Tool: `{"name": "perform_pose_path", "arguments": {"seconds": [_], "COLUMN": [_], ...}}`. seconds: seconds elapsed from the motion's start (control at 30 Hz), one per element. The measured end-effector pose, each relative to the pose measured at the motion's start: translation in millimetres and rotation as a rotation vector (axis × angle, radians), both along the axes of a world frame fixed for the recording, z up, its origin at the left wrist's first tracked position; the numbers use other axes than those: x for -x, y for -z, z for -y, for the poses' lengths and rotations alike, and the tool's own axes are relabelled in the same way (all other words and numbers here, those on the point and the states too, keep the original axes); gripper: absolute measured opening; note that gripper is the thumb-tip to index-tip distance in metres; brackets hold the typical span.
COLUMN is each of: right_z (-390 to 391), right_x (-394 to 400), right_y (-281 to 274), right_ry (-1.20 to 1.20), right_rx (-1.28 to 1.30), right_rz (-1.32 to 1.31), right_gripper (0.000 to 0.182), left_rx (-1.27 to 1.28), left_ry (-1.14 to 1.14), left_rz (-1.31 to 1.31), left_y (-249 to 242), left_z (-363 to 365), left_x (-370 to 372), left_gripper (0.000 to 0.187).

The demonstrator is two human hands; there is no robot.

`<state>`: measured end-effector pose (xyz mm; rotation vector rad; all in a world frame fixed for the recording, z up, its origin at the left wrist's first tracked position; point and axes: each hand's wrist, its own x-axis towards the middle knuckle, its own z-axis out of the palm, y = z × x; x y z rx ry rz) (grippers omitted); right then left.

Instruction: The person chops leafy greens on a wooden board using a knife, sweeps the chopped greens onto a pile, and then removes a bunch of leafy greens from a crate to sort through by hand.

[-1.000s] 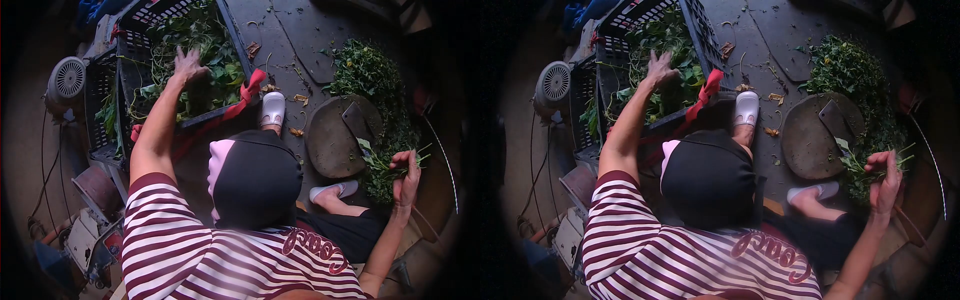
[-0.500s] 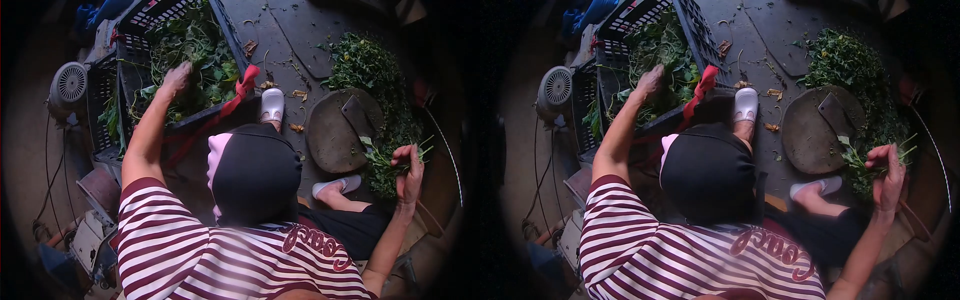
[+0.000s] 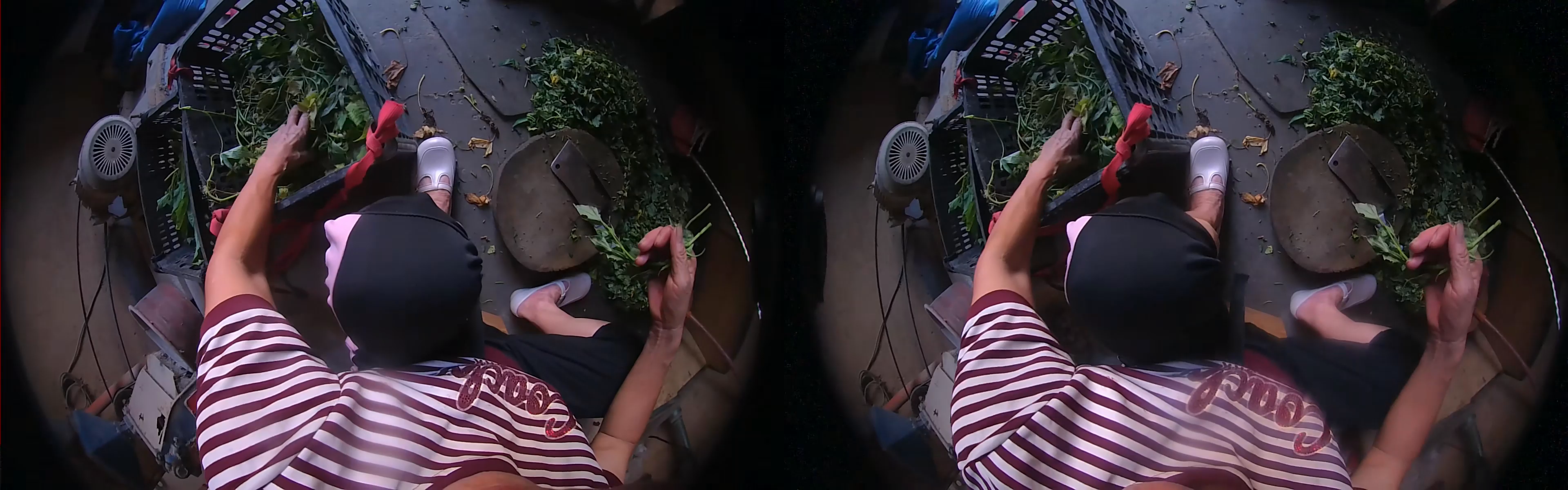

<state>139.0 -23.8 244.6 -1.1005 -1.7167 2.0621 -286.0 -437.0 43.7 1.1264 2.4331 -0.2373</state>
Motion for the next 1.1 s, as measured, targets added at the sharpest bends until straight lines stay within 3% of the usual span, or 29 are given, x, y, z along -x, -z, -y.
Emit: {"name": "perform_pose_path", "arguments": {"seconds": [0.07, 0.13, 0.23, 0.3, 0.33, 0.37, 0.53, 0.57, 0.63, 0.7, 0.8, 0.9, 0.93, 0.97, 1.03, 1.1], "right_z": [-2, -3, -2, -1, -2, -1, 1, 1, 0, 0, 0, 0, -1, -1, -2, -2], "right_x": [-3, -4, -3, -3, -3, -4, -4, -5, -4, -3, -2, -3, -4, -5, -6, -8], "right_y": [0, 1, 0, -2, -3, -3, -2, -2, -1, -1, -2, -5, -5, -5, -5, -6], "right_ry": [0.015, 0.008, -0.007, -0.012, -0.016, -0.02, 0.016, 0.024, 0.02, 0.016, 0.013, 0.001, 0.002, 0.004, 0.008, 0.015], "right_rx": [-0.01, -0.002, 0.007, 0.012, 0.02, 0.029, 0.007, 0.01, 0.01, 0.011, 0.004, -0.001, 0.006, 0.012, 0.008, 0.003], "right_rz": [0.005, 0.002, -0.005, -0.008, -0.019, -0.029, -0.031, -0.021, -0.017, -0.017, -0.029, -0.031, -0.034, -0.039, -0.041, -0.041], "right_gripper": [0.034, 0.033, 0.032, 0.032, 0.031, 0.031, 0.032, 0.032, 0.032, 0.032, 0.032, 0.032, 0.033, 0.033, 0.033, 0.033], "left_rx": [-0.128, -0.211, -0.328, -0.627, -0.418, -0.362, -0.541, -0.602, -0.742, -0.575, -0.367, -0.305, -0.246, -0.246, -0.04, -0.101], "left_ry": [0.014, -0.054, 0.016, -0.072, -0.323, -0.321, -0.353, -0.326, -0.428, -0.248, -0.162, -0.086, -0.026, -0.023, -0.231, -0.191], "left_rz": [-0.039, -0.012, -0.03, 0.116, 0.084, -0.041, -0.002, -0.04, 0.151, -0.07, 0.06, 0.074, -0.008, -0.006, -0.002, -0.12], "left_y": [-14, -40, -52, -58, -106, -113, -103, -94, -61, -51, -45, -17, -1, -10, -37, -30], "left_z": [2, -5, 7, 14, -18, -22, -18, -18, -10, -8, -10, -1, 8, 3, -11, -1], "left_x": [5, 12, 61, 90, 67, 75, 105, 98, 93, 71, 24, 1, 5, 0, -13, -8], "left_gripper": [0.063, 0.058, 0.051, 0.045, 0.044, 0.045, 0.045, 0.048, 0.052, 0.066, 0.074, 0.078, 0.088, 0.088, 0.102, 0.114]}}
